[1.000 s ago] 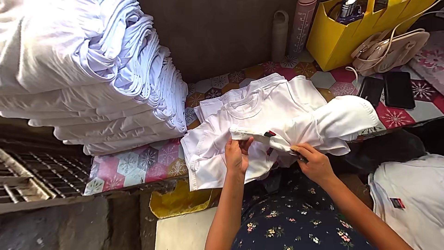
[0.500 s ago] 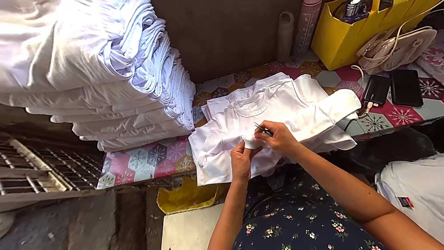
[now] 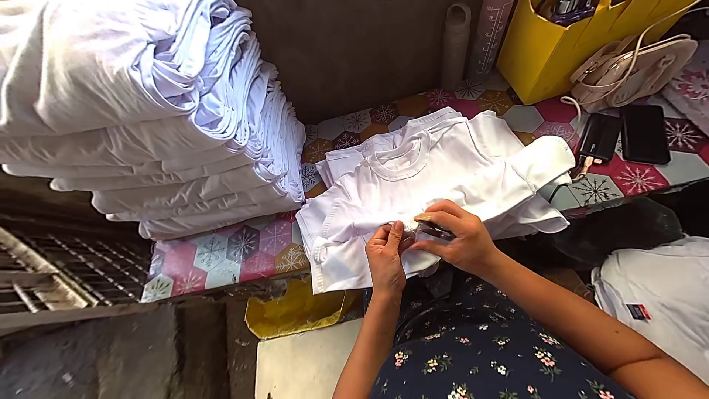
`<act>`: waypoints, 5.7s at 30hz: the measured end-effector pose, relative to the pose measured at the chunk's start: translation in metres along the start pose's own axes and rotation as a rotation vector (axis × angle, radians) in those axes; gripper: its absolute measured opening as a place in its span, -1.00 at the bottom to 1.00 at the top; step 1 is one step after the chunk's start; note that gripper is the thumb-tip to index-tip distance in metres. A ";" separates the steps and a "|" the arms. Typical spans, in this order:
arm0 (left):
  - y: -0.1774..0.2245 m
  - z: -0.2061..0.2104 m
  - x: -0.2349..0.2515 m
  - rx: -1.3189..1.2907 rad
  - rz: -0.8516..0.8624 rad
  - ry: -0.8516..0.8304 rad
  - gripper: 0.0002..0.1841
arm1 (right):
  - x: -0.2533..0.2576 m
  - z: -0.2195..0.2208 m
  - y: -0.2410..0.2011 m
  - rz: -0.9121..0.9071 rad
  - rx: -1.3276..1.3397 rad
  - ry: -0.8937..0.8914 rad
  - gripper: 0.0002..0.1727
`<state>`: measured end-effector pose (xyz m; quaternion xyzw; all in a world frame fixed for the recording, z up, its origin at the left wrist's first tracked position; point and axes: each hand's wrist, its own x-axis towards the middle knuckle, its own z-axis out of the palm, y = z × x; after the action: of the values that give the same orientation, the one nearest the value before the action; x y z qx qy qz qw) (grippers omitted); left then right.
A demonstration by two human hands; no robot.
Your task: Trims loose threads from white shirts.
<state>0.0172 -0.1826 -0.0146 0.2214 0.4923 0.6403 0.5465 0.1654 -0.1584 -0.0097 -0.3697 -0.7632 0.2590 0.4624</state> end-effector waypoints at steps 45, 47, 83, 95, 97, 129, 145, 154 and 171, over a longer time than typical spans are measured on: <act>0.001 -0.010 0.002 0.344 0.387 -0.249 -0.82 | 0.018 -0.018 0.005 0.632 0.623 -0.436 -0.65; 0.000 -0.009 0.000 0.385 0.424 -0.248 -0.83 | 0.024 -0.019 0.002 0.700 0.690 -0.450 -0.63; -0.026 -0.037 0.026 1.049 0.942 -0.020 -0.67 | 0.030 -0.003 0.011 0.756 0.683 -0.101 -0.91; -0.015 -0.053 0.020 0.629 0.855 -0.141 -0.86 | 0.034 -0.005 0.028 0.798 0.633 -0.108 -0.89; 0.001 -0.064 0.016 0.562 0.760 -0.078 -0.86 | 0.033 -0.006 0.028 0.810 0.642 -0.102 -0.89; -0.001 0.015 -0.010 -0.100 -0.047 0.052 -0.78 | 0.007 0.004 0.013 0.275 0.140 0.101 -0.88; -0.003 0.017 -0.011 0.020 0.097 0.035 -0.74 | 0.005 -0.003 0.014 0.305 0.202 0.019 -0.90; -0.016 0.010 -0.010 0.204 0.342 -0.064 -0.71 | 0.000 0.004 0.010 0.466 0.252 0.025 -0.91; -0.034 -0.002 0.016 0.734 0.973 -0.145 -0.87 | 0.007 -0.013 -0.002 0.521 0.300 -0.087 -0.93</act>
<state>0.0269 -0.1716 -0.0497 0.6375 0.4845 0.5885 0.1117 0.1748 -0.1534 0.0013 -0.4693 -0.6150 0.4942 0.3966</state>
